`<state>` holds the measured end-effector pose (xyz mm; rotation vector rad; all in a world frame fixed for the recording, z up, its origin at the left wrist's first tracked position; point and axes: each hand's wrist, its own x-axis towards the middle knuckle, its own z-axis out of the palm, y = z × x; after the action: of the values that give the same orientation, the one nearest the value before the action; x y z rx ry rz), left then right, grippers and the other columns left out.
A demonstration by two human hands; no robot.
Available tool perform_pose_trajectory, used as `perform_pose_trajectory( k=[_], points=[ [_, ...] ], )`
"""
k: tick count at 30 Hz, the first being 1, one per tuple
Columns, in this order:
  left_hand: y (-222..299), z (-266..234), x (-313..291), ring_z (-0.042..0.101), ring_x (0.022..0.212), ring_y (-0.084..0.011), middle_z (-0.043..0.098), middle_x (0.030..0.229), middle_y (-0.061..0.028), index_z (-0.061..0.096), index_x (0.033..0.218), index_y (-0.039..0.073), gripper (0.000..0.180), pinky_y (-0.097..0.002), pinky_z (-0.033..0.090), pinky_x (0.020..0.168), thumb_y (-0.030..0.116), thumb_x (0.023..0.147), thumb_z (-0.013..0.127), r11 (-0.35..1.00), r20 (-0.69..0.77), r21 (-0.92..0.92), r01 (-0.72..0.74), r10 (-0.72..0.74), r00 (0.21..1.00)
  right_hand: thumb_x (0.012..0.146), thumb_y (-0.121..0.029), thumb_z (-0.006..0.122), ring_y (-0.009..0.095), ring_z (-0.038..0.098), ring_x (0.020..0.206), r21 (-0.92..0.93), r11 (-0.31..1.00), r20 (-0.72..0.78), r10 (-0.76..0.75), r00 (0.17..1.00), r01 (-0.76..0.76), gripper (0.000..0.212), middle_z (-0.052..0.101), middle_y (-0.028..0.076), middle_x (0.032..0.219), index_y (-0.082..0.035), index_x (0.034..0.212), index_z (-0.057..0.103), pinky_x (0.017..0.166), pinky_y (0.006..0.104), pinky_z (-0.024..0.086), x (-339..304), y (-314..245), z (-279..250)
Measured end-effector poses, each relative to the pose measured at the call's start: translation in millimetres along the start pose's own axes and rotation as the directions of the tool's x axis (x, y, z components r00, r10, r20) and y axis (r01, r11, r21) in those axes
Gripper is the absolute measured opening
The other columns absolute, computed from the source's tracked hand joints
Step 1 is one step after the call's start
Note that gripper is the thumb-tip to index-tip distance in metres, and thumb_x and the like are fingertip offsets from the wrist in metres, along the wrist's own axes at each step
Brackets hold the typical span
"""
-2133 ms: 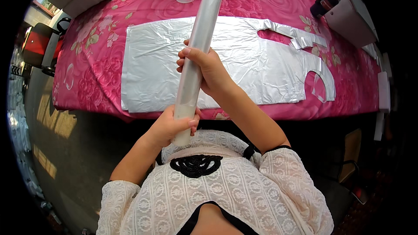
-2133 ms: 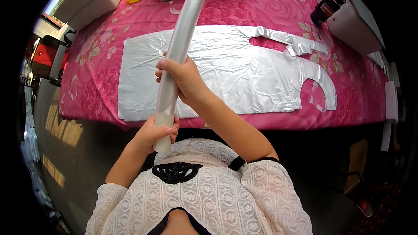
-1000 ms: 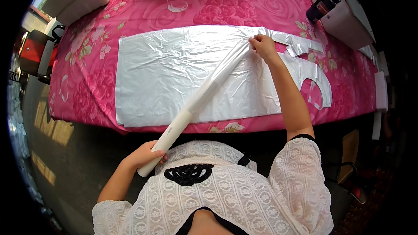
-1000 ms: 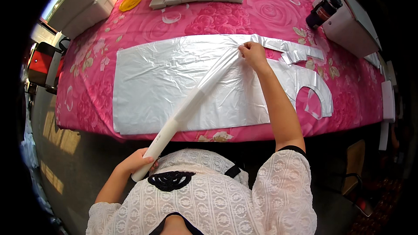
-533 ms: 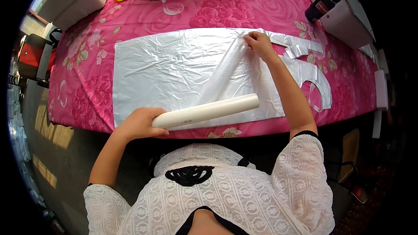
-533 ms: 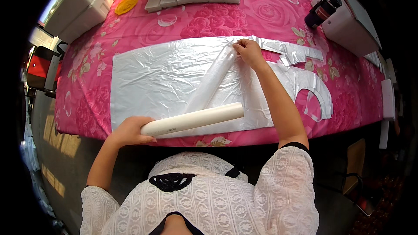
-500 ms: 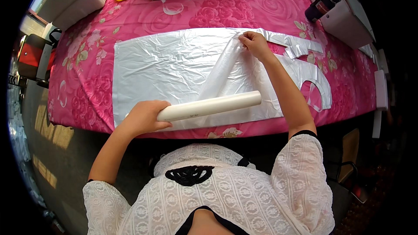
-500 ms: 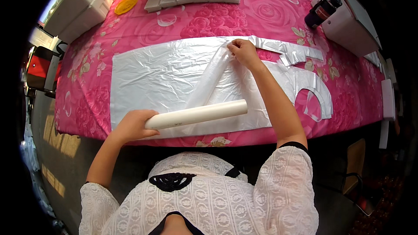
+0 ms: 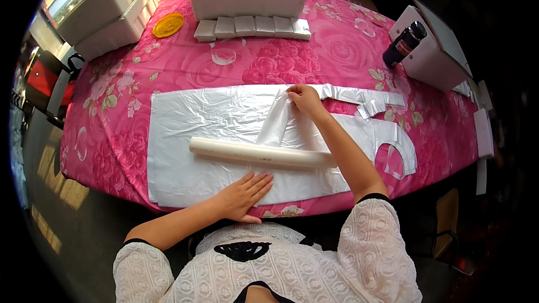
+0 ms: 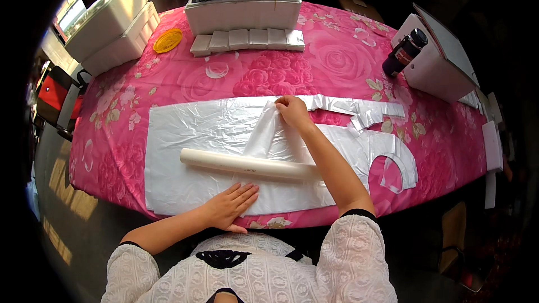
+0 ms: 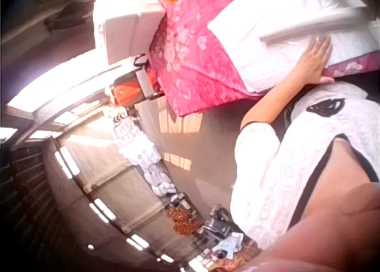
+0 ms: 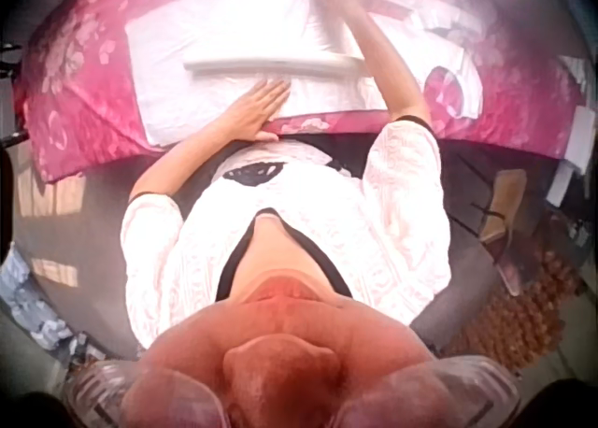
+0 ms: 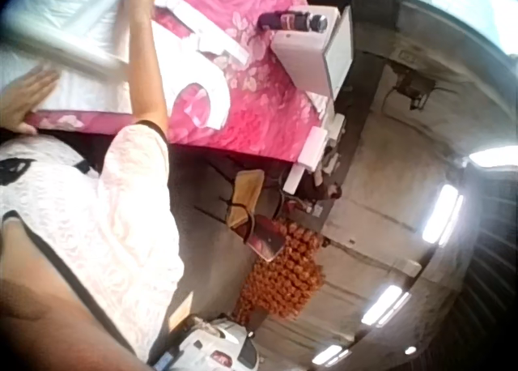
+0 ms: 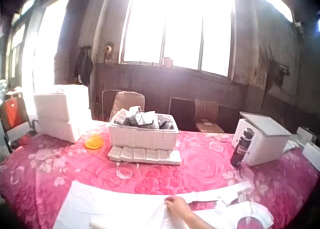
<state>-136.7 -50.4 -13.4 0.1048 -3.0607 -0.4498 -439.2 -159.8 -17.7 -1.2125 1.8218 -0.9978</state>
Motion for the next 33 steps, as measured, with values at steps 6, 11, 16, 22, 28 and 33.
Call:
perform_pose_trajectory(
  k=[6, 11, 16, 22, 28, 33],
  points=[
    [24, 6, -6, 0.026, 0.133, -0.0333, 0.028, 0.142, -0.0224, 0.032, 0.134, -0.004, 0.086, -0.0454, 0.020, 0.107, 0.059, 0.079, 0.047, 0.993, -0.006, -0.005, 0.119, -0.119, 0.993, 0.081, -0.021, 0.062, 0.031, 0.055, 0.097, -0.329, 0.833, 0.180, -0.407, 0.896, 0.445, 0.042, 0.054, 0.017, 0.114, -0.006, 0.120, 0.054, 0.083, 0.0383, 0.045, -131, -38, 26],
    [37, 13, -8, 0.023, 0.134, -0.0318, 0.026, 0.143, -0.0206, 0.032, 0.136, 0.000, 0.082, -0.0459, 0.017, 0.108, 0.057, 0.080, 0.048, 0.988, -0.009, 0.036, 0.147, -0.147, 0.989, 0.074, -0.014, 0.066, 0.030, 0.056, 0.092, -0.589, 0.576, 0.187, -0.585, 0.789, 0.567, 0.049, 0.058, 0.012, 0.104, -0.008, 0.121, 0.053, 0.080, 0.0398, 0.043, -185, -7, 28],
    [39, 17, -7, 0.021, 0.136, -0.0296, 0.024, 0.145, -0.0178, 0.031, 0.136, 0.001, 0.078, -0.0467, 0.014, 0.109, 0.050, 0.080, 0.052, 0.985, -0.074, 0.066, 0.157, -0.152, 0.986, 0.072, -0.008, 0.066, 0.029, 0.056, 0.087, -0.746, 0.628, -0.147, -0.478, 0.866, 0.219, 0.051, 0.059, 0.011, 0.100, -0.007, 0.121, 0.053, 0.077, 0.0405, 0.043, -157, 39, -61],
    [44, 26, -4, 0.025, 0.134, -0.0317, 0.030, 0.141, -0.0201, 0.039, 0.130, -0.002, 0.067, -0.0486, 0.017, 0.108, 0.032, 0.075, 0.058, 0.961, -0.104, 0.197, 0.193, -0.176, 0.979, 0.071, -0.008, 0.066, 0.030, 0.055, 0.091, -0.617, 0.714, -0.018, -0.433, 0.901, 0.330, 0.053, 0.059, 0.010, 0.103, -0.010, 0.122, 0.052, 0.080, 0.0403, 0.042, -187, 16, -67],
    [66, 52, 2, 0.029, 0.131, -0.0331, 0.034, 0.139, -0.0205, 0.044, 0.126, -0.002, 0.053, -0.0520, 0.019, 0.105, 0.013, 0.076, 0.050, 0.944, -0.254, 0.094, 0.316, -0.284, 0.925, 0.066, -0.004, 0.068, 0.026, 0.055, 0.099, -0.577, 0.558, 0.248, -0.576, 0.779, 0.597, 0.057, 0.058, 0.006, 0.109, -0.012, 0.120, 0.054, 0.086, 0.0383, 0.042, -206, -2, 4],
    [71, 52, 1, 0.027, 0.133, -0.0323, 0.032, 0.141, -0.0199, 0.043, 0.128, -0.002, 0.051, -0.0510, 0.018, 0.106, 0.013, 0.079, 0.046, 0.930, -0.235, 0.166, 0.327, -0.284, 0.929, 0.071, -0.006, 0.064, 0.026, 0.054, 0.098, -0.555, 0.569, 0.201, -0.616, 0.761, 0.607, 0.049, 0.059, 0.006, 0.107, -0.013, 0.118, 0.056, 0.089, 0.0381, 0.039, -130, -13, 20]
  ],
)
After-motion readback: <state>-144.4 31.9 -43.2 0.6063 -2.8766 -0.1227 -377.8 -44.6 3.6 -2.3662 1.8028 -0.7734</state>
